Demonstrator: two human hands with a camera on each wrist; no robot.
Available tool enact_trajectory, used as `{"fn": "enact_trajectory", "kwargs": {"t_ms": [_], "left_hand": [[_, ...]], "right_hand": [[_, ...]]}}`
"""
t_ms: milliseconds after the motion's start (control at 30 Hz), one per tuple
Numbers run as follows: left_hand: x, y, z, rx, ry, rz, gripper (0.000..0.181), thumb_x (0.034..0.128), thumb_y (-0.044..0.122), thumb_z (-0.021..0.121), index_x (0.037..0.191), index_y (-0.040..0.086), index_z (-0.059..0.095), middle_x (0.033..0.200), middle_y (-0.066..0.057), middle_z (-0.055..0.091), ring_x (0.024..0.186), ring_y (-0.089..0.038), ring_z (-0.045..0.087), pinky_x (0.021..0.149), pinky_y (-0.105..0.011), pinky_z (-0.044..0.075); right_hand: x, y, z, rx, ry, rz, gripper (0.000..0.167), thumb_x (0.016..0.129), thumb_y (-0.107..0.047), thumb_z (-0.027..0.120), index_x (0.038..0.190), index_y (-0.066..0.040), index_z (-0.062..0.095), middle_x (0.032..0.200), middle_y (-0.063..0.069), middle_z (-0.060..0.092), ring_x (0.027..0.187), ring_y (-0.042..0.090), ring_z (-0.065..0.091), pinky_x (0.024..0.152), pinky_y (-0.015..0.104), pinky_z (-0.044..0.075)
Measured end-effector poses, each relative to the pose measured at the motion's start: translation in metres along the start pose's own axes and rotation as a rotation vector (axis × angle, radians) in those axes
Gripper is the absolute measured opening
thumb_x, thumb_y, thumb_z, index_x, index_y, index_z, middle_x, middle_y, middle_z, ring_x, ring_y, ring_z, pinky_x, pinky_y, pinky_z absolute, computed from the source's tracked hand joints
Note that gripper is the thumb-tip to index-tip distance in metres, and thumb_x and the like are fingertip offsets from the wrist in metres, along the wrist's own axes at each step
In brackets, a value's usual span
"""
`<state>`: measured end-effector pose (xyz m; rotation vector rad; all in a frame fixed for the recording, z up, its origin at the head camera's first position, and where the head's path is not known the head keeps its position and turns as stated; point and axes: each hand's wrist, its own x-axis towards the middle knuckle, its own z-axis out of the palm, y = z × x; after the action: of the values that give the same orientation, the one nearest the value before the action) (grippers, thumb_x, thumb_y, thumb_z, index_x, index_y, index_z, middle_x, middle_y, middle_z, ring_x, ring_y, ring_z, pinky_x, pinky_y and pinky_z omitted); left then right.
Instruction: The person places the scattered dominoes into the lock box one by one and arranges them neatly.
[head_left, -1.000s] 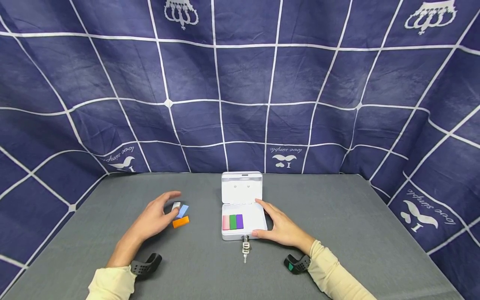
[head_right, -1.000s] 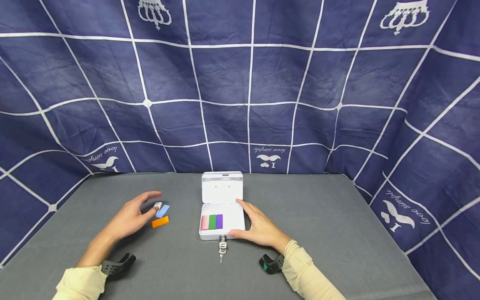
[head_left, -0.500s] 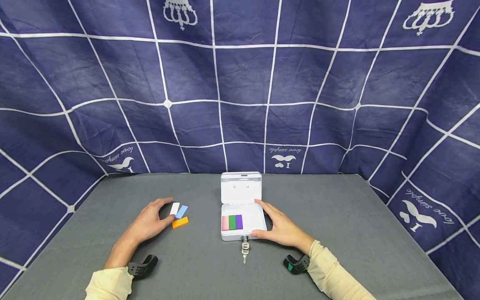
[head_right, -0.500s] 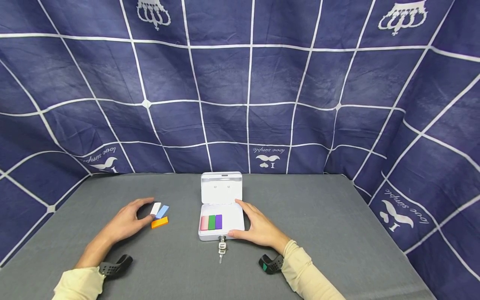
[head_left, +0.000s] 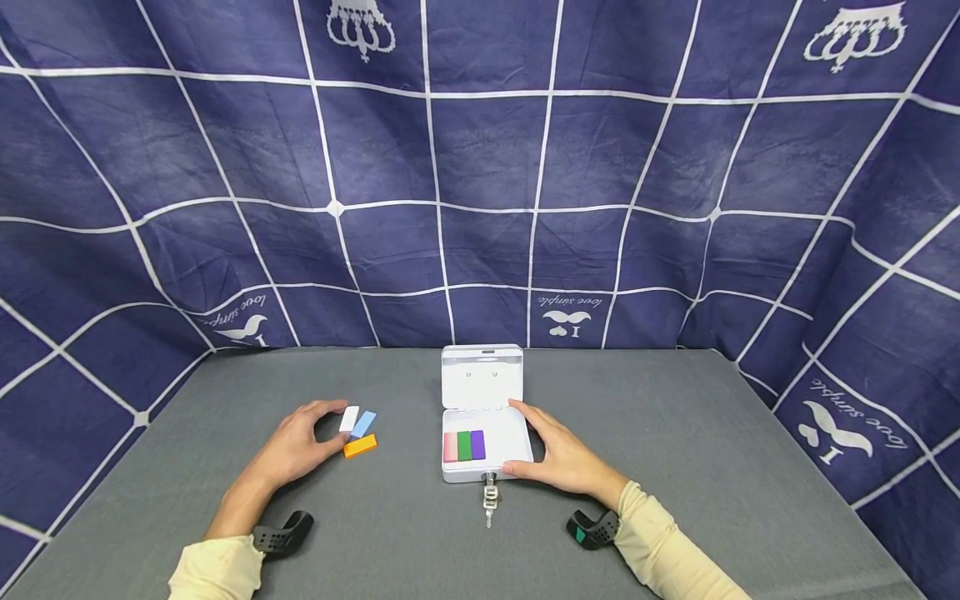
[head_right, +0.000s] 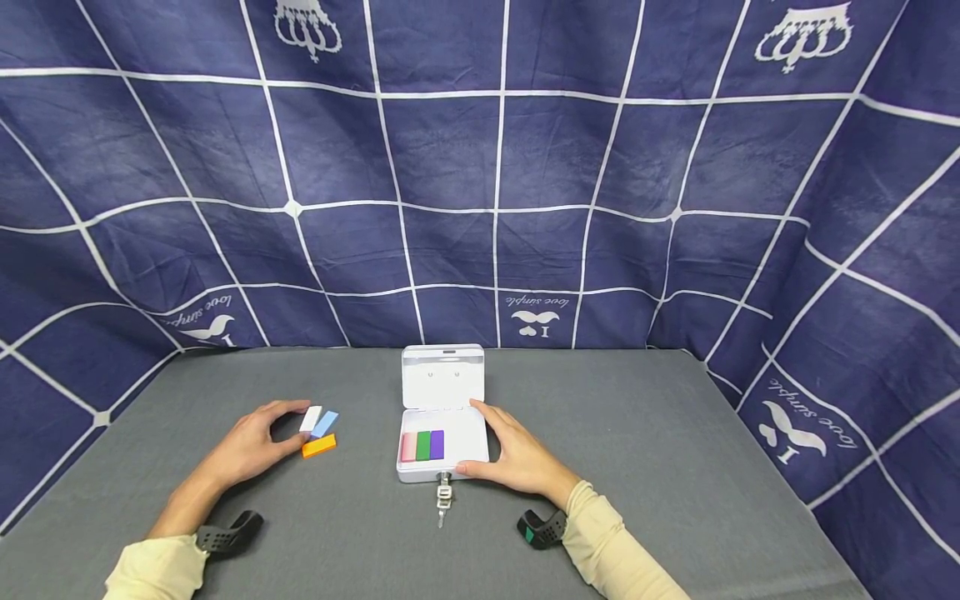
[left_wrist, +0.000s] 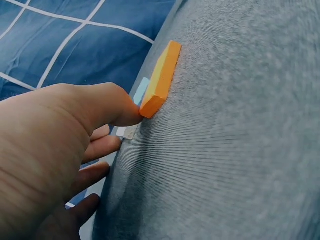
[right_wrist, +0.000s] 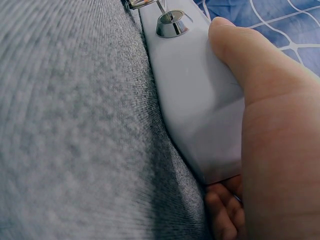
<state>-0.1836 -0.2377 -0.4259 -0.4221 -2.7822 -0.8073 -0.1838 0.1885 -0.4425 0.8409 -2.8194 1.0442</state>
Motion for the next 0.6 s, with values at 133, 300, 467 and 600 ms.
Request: {"fn": "enact_trajectory", "kwargs": {"t_ms": [133,300,467,600], "left_hand": [[-0.0001,-0.0013,0.0019,0.002,0.004,0.018,0.053,0.0877,0.013,0.079,0.136,-0.002,0.063,0.134,-0.027,0.063,0.127,-0.049,0.057,0.106,-0.065,0.042],[-0.0003,-0.0035,0.0032,-0.014,0.021,0.041,0.048,0.0878,0.012,0.081,0.133,0.0,0.067,0.131,-0.029,0.065,0.125,-0.049,0.058,0.105,-0.065,0.043],[0.0007,-0.003,0.0027,-0.026,0.037,0.046,0.046,0.087,0.014,0.082,0.129,0.001,0.069,0.128,-0.027,0.067,0.123,-0.048,0.06,0.104,-0.064,0.044],[0.0014,-0.0021,0.0027,-0.023,0.045,0.042,0.046,0.0866,0.015,0.083,0.128,0.0,0.07,0.126,-0.024,0.069,0.121,-0.047,0.062,0.103,-0.063,0.045]], "right_hand": [[0.0003,-0.0005,0.0,-0.004,0.002,0.001,0.096,0.085,-0.056,0.078,0.162,-0.023,0.032,0.158,0.01,0.046,0.144,0.032,0.046,0.115,0.056,0.039],[0.0012,-0.0005,0.0002,-0.003,0.005,0.005,0.097,0.085,-0.057,0.079,0.162,-0.023,0.032,0.159,0.009,0.046,0.145,0.032,0.044,0.116,0.056,0.038],[0.001,-0.0009,0.0002,0.001,0.0,0.021,0.098,0.084,-0.058,0.079,0.162,-0.023,0.032,0.159,0.009,0.045,0.146,0.031,0.044,0.116,0.055,0.038],[0.0006,-0.0015,0.0001,0.004,-0.004,0.028,0.098,0.084,-0.058,0.079,0.163,-0.023,0.032,0.159,0.008,0.045,0.146,0.03,0.044,0.117,0.055,0.038]]}}
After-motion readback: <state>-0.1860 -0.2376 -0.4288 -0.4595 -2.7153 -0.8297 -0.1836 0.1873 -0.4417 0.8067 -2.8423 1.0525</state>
